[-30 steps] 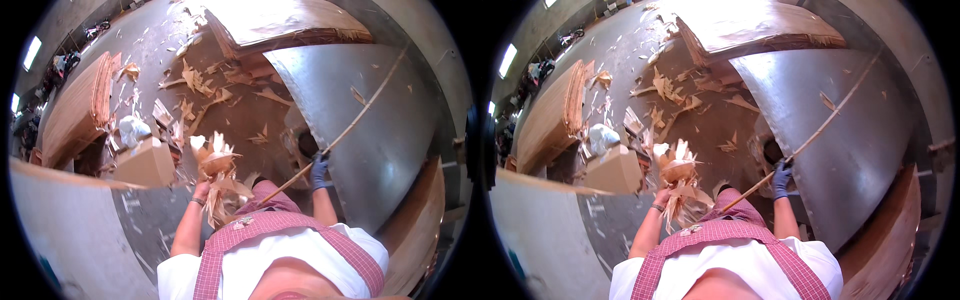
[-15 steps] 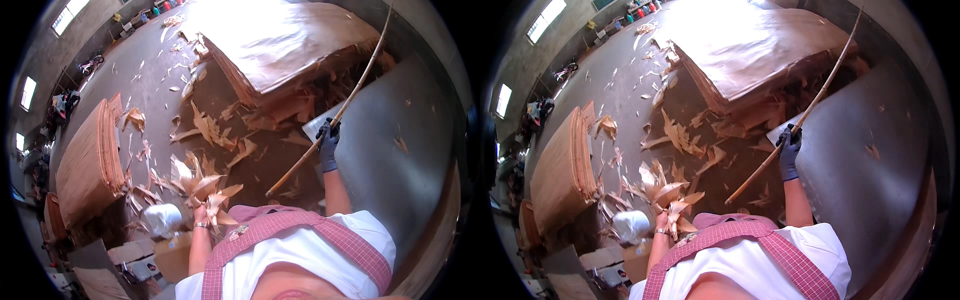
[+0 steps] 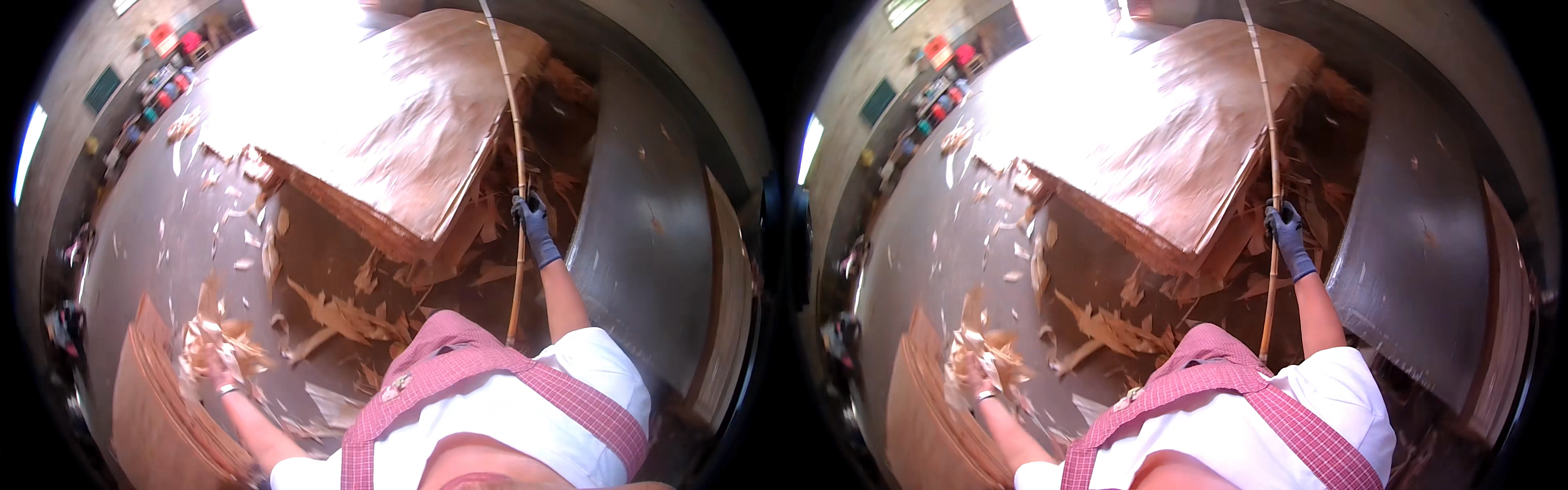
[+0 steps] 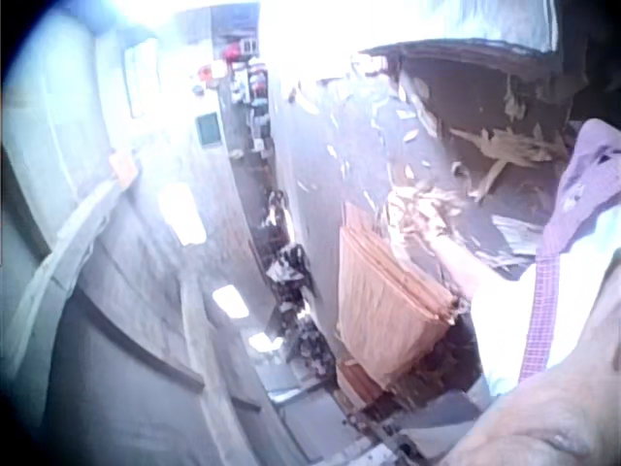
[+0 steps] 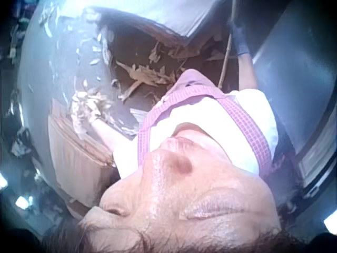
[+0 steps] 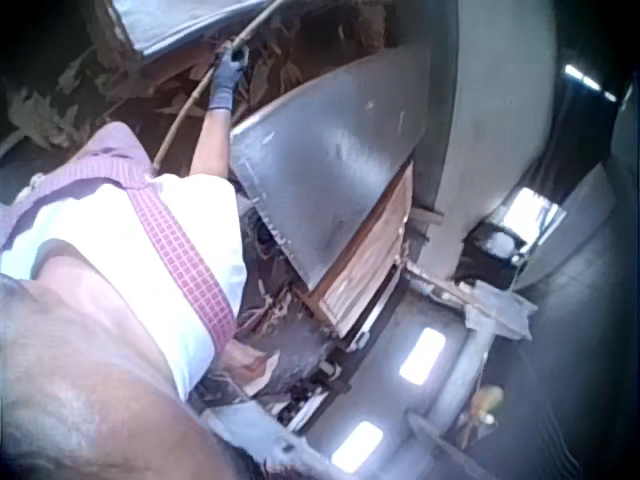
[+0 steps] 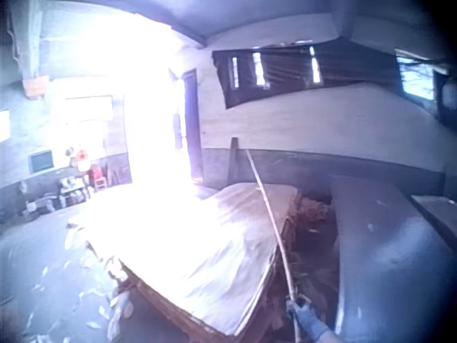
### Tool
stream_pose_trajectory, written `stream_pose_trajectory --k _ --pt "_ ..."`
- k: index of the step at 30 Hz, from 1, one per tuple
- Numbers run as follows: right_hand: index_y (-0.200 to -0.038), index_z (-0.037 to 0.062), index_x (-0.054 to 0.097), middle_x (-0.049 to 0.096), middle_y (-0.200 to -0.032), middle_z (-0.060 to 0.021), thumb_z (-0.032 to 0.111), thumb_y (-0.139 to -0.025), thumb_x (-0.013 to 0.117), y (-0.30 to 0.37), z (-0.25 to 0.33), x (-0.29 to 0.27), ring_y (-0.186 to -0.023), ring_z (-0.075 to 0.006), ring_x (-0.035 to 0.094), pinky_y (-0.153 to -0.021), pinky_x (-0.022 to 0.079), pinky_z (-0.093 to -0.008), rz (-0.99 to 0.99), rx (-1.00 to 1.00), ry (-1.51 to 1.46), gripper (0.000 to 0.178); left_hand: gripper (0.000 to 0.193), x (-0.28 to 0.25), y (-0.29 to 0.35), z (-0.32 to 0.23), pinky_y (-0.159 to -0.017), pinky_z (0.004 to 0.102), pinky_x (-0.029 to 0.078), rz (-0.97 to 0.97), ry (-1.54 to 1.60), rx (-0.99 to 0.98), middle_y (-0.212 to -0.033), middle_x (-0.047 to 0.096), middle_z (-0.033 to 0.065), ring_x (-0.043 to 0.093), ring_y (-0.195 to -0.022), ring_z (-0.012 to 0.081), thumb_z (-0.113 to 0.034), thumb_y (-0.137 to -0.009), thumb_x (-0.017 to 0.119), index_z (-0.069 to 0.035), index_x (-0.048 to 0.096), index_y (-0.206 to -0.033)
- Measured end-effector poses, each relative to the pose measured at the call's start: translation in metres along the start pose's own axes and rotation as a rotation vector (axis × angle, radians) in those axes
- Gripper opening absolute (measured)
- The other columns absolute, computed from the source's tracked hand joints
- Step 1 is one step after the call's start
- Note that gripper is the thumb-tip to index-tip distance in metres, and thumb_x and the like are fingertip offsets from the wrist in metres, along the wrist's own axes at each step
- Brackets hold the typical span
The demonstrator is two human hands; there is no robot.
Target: The person sorts and patches wood veneer sheets. They move large sheets of veneer between stacks, use a small knife to cut out defects or excess material from a sheet, and apply thin strips of tape to secure or patch sections of the wood surface.
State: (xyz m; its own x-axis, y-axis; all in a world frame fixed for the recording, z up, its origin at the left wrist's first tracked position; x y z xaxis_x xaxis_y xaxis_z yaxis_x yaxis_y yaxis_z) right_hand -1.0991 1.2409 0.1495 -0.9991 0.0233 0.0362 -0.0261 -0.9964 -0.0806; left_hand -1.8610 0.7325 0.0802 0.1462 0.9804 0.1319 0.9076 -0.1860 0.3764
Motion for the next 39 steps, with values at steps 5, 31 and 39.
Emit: stream_pose_trajectory --k 5,31,39 --pt "-0.104 0.0089 0.063 0.055 -0.065 0.0045 0.015 -0.096 0.063 -0.063 -0.022 0.089 -0.051 -0.0054 0.05 -0.046 0.041 -0.0202 -0.078 0.081 -0.029 0.01 0.055 0.183 -0.095 -0.175 -0.104 0.0487 0.038 -0.344 -1.093 1.021 -0.135 0.051 0.0253 0.05 -0.118 0.0387 -0.014 -0.081 0.071 -0.002 0.053 -0.131" --pt "-0.122 0.0045 0.052 0.05 -0.136 -0.0219 0.028 -0.094 0.056 -0.157 -0.422 0.321 -0.123 -0.0379 0.052 -0.074 0.059 -0.0469 -0.455 0.998 1.309 0.037 0.031 0.662 -0.211 0.234 -0.046 0.0212 0.028 1.205 -0.967 -0.172 -0.059 0.045 -0.0087 0.036 -0.052 0.0019 -0.021 -0.098 0.064 -0.01 0.055 -0.07" --pt "-0.108 0.009 0.061 0.069 -0.102 -0.0169 0.03 -0.093 0.054 -0.229 -0.272 0.394 -0.09 -0.0357 0.068 -0.068 0.055 -0.0486 -0.619 0.854 1.25 0.027 0.033 0.743 -0.291 0.226 -0.046 0.0218 0.029 1.344 -0.907 -0.347 -0.058 0.045 -0.0079 0.037 -0.051 0.0025 -0.023 -0.097 0.065 -0.01 0.053 -0.069"
Point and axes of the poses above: each hand's wrist, its own y-axis away from the middle knuckle, its own x-axis out of the palm, z = x × y, the point moved 5 cm from there along -y, towards the middle knuckle
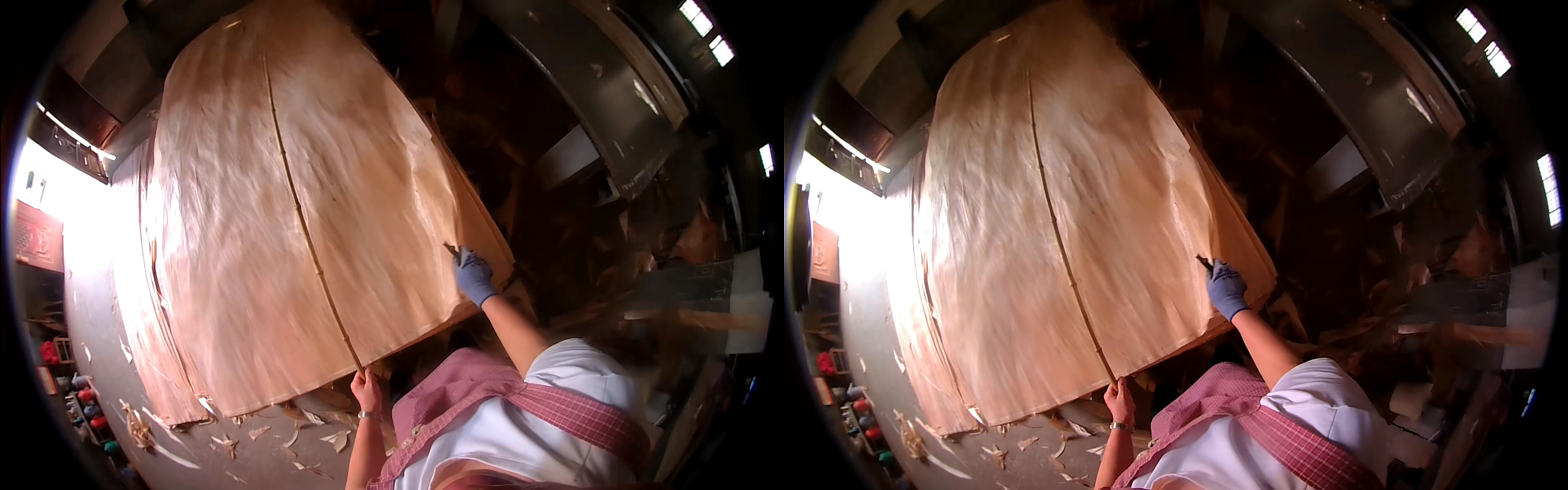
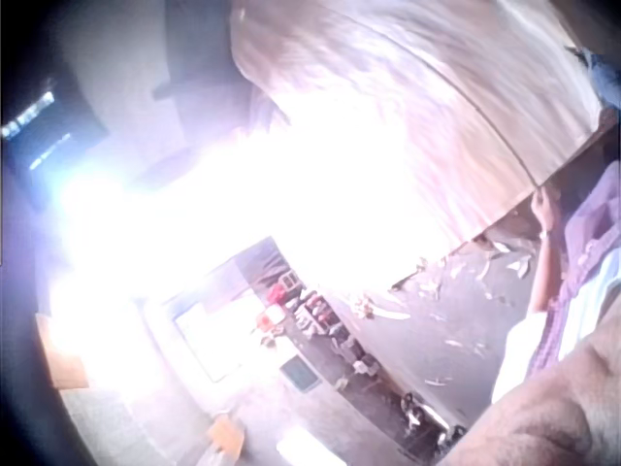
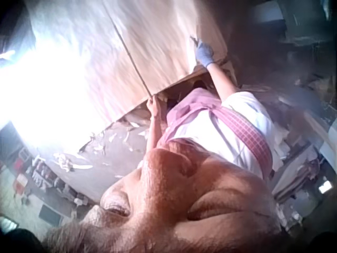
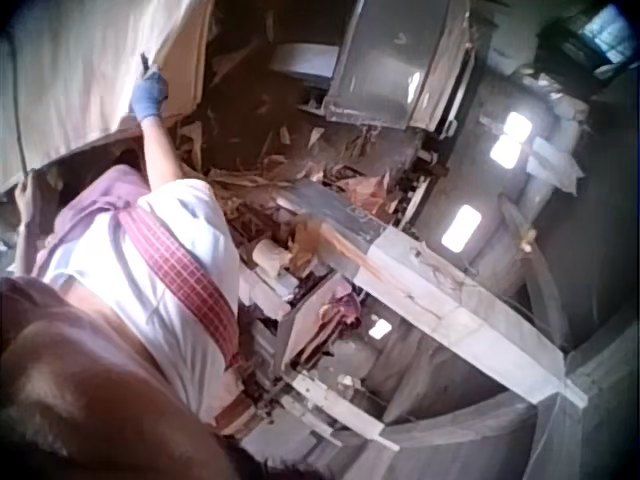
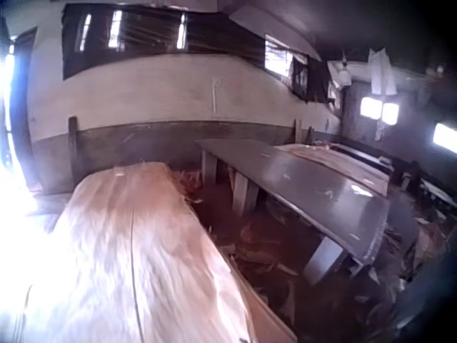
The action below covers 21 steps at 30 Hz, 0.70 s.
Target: The person sorts and patches wood veneer sheets. They move large sheets of veneer between stacks, use a small knife to cut out defects or excess material from a sheet, and apply thin strips of tape to secure or patch sections of the wood surface.
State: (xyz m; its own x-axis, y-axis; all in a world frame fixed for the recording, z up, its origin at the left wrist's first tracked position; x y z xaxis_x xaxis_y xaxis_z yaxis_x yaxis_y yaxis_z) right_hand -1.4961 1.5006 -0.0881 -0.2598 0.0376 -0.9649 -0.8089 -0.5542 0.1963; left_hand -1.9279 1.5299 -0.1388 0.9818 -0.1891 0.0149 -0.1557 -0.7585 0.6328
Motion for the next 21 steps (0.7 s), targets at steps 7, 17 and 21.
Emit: stream_pose_trajectory --k 7,17,21 --pt "-0.101 0.0121 0.063 0.068 -0.084 -0.0168 0.036 -0.091 0.059 0.075 0.229 -0.059 -0.078 -0.0372 0.066 -0.067 0.051 -0.0475 0.032 -0.462 -0.556 0.026 0.032 -0.053 -0.066 0.018 -0.058 0.0403 0.05 0.024 -0.545 -0.025 -0.065 0.063 0.0099 0.063 -0.059 0.0272 -0.028 -0.089 0.067 -0.001 0.055 -0.079" --pt "-0.1 0.0026 0.059 0.065 -0.084 -0.0191 0.021 -0.088 0.07 0.19 0.473 -0.079 -0.076 -0.0399 0.063 -0.063 0.05 -0.0428 0.093 -0.93 -0.737 0.024 0.053 -0.061 -0.089 0.042 -0.082 0.0378 0.052 0.197 -0.425 0.214 -0.1 0.067 0.0148 0.065 -0.093 0.0281 -0.018 -0.067 0.088 0.006 0.058 -0.105" --pt "-0.098 0.0007 0.058 0.062 -0.083 -0.0194 0.018 -0.089 0.069 0.226 0.464 -0.1 -0.075 -0.0405 0.061 -0.064 0.05 -0.0405 0.024 -1.01 -0.919 0.022 0.014 -0.043 -0.083 0.056 -0.067 0.0252 0.05 0.163 0.147 0.061 -0.087 0.067 0.0003 0.059 -0.075 0.0088 -0.007 -0.08 0.078 0.001 0.068 -0.088"
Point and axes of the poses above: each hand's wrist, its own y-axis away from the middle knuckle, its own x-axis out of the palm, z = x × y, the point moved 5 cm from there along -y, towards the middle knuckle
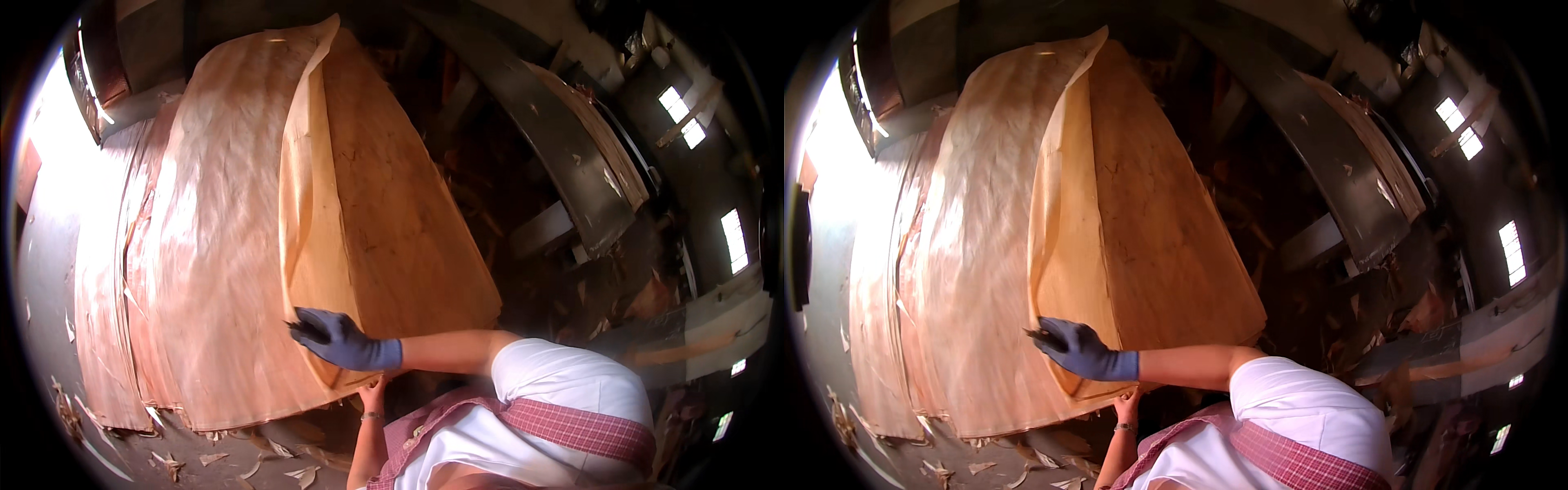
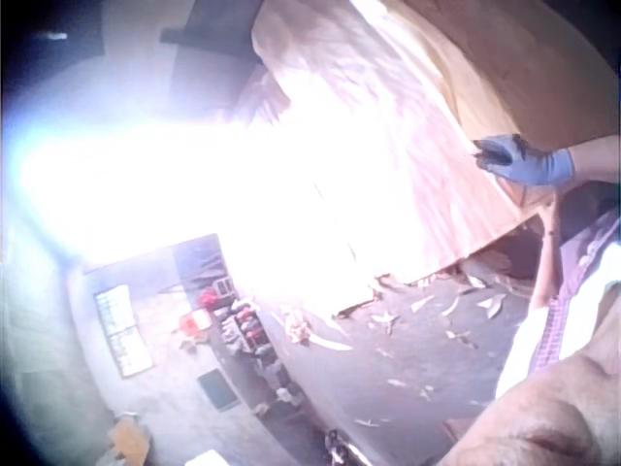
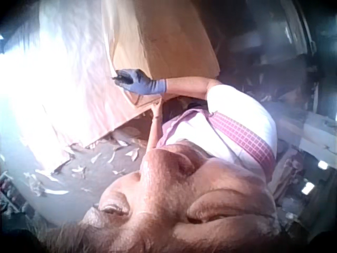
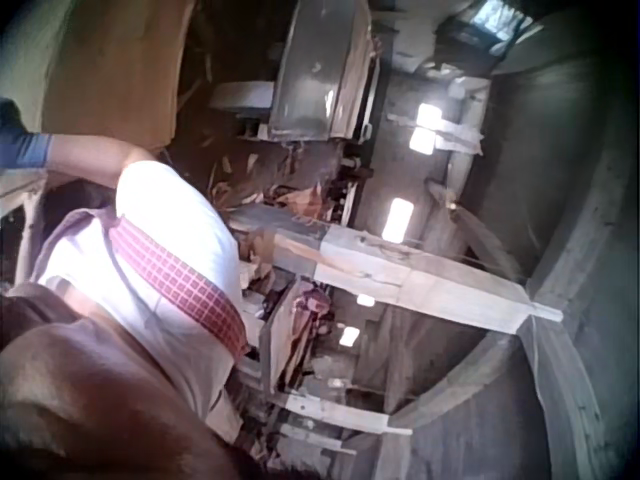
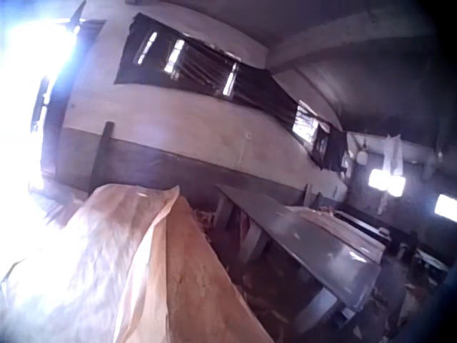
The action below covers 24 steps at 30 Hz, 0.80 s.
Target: The person sorts and patches wood veneer sheets. They move large sheets of veneer between stacks, use a small knife to cut out defects or excess material from a sheet, and apply thin strips of tape to secure or patch sections of the wood surface.
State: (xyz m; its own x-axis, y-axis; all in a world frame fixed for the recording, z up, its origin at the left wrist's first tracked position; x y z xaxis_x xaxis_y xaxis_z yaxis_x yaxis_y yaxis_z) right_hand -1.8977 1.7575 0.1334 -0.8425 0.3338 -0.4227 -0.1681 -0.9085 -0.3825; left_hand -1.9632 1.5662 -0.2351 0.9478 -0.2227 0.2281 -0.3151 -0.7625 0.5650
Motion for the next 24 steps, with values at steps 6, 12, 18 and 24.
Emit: stream_pose_trajectory --k 6,12,18,24 --pt "-0.121 -0.0025 0.063 0.068 -0.101 -0.0007 0.015 -0.095 0.068 0.111 -0.078 -0.043 -0.09 -0.009 0.06 -0.08 0.052 -0.0246 0.042 0.652 -0.423 0.032 0.014 0.002 -0.002 0.005 -0.049 0.0254 0.043 -0.243 0.169 0.149 -0.075 0.062 0.0004 0.054 -0.056 0.0104 -0.015 -0.087 0.074 -0.007 0.063 -0.092" --pt "-0.112 0.0023 0.065 0.068 -0.093 -0.0017 0.029 -0.098 0.061 0.258 -0.157 -0.064 -0.083 -0.012 0.061 -0.075 0.05 -0.0302 0.11 1.107 -0.004 0.03 0.021 0.01 0.075 -0.092 -0.037 0.0259 0.036 -0.216 0.371 -0.292 -0.065 0.057 0.0019 0.048 -0.044 0.0118 -0.024 -0.091 0.07 -0.006 0.059 -0.091" --pt "-0.108 0.004 0.061 0.065 -0.09 -0.0062 0.032 -0.092 0.07 0.203 -0.08 -0.014 -0.08 -0.0163 0.06 -0.069 0.05 -0.0344 0.126 0.932 -0.177 0.033 0.016 -0.004 0.117 -0.177 -0.042 0.0233 0.035 -0.128 0.432 -0.31 -0.069 0.057 0.0008 0.049 -0.051 0.0083 -0.018 -0.096 0.065 -0.006 0.058 -0.087" --pt "-0.097 0.011 0.062 0.059 -0.085 0.0015 0.04 -0.083 0.079 0.188 -0.034 -0.085 -0.069 -0.0086 0.05 -0.06 0.044 -0.029 -0.149 1.202 -0.591 0.037 0.051 -0.049 0.146 -0.202 -0.091 0.0458 0.054 0.184 0.522 -0.353 -0.119 0.063 0.0152 0.063 -0.107 0.0302 -0.049 -0.099 0.053 -0.002 0.057 -0.119"
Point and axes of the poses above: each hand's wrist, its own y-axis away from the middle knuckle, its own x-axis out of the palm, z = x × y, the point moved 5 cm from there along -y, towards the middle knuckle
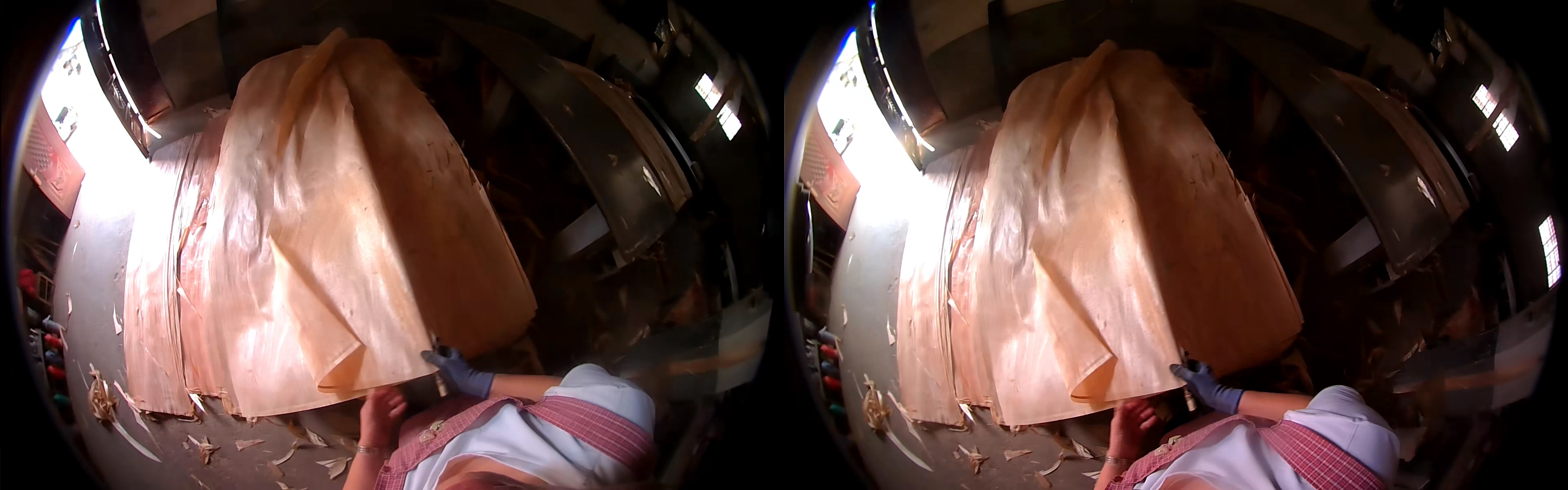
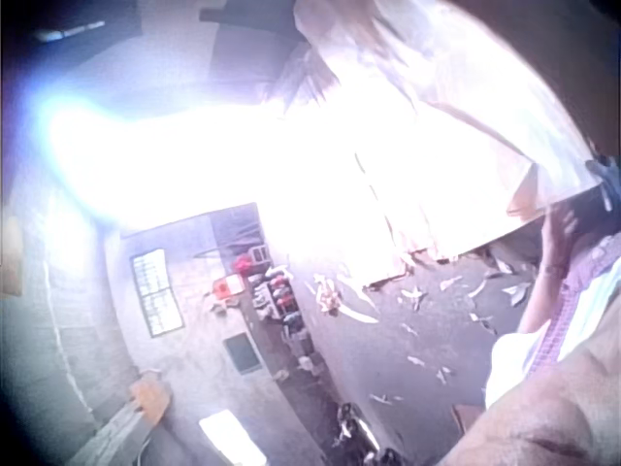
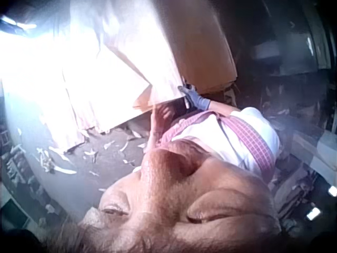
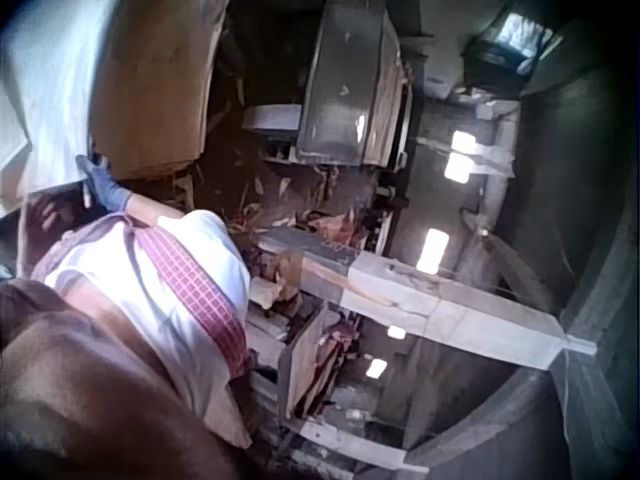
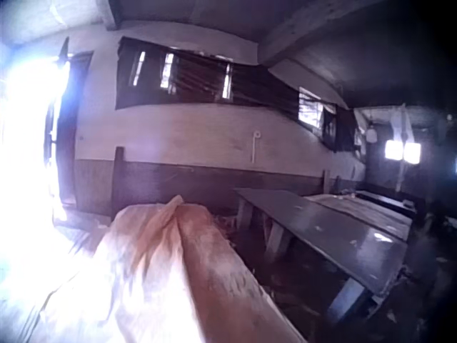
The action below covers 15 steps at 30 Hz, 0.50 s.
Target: The person sorts and patches wood veneer sheets. They move large sheets of veneer between stacks, use a small knife to cut out defects or excess material from a sheet, and apply thin strips of tape to secure or patch sections of the wood surface.
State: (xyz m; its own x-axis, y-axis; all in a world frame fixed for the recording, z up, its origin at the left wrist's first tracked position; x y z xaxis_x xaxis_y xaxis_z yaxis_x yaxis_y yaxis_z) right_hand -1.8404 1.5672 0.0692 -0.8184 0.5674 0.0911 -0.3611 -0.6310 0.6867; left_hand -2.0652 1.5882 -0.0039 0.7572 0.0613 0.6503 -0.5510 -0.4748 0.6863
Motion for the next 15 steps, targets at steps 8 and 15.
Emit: stream_pose_trajectory --k 8,15 --pt "-0.12 -0.0008 0.062 0.065 -0.106 -0.0055 0.034 -0.08 0.082 -0.013 0.025 -0.147 -0.093 -0.0148 0.06 -0.076 0.05 -0.0294 -0.214 -0.118 0.217 0.057 0.119 -0.163 -0.048 -0.012 -0.102 0.0638 0.042 -0.782 0.249 0.066 -0.145 0.046 0.0129 0.054 -0.124 0.0332 -0.075 -0.071 0.07 -0.01 0.014 -0.152" --pt "-0.102 0.0073 0.068 0.063 -0.086 0.0028 0.038 -0.081 0.081 0.008 0.042 -0.268 -0.07 -0.008 0.054 -0.053 0.047 -0.0256 -0.158 -0.246 0.138 0.039 0.086 -0.164 -0.067 0.041 -0.098 0.0544 0.049 -0.595 0.336 0.268 -0.136 0.056 0.0114 0.053 -0.126 0.03 -0.062 -0.081 0.071 -0.01 0.046 -0.144"
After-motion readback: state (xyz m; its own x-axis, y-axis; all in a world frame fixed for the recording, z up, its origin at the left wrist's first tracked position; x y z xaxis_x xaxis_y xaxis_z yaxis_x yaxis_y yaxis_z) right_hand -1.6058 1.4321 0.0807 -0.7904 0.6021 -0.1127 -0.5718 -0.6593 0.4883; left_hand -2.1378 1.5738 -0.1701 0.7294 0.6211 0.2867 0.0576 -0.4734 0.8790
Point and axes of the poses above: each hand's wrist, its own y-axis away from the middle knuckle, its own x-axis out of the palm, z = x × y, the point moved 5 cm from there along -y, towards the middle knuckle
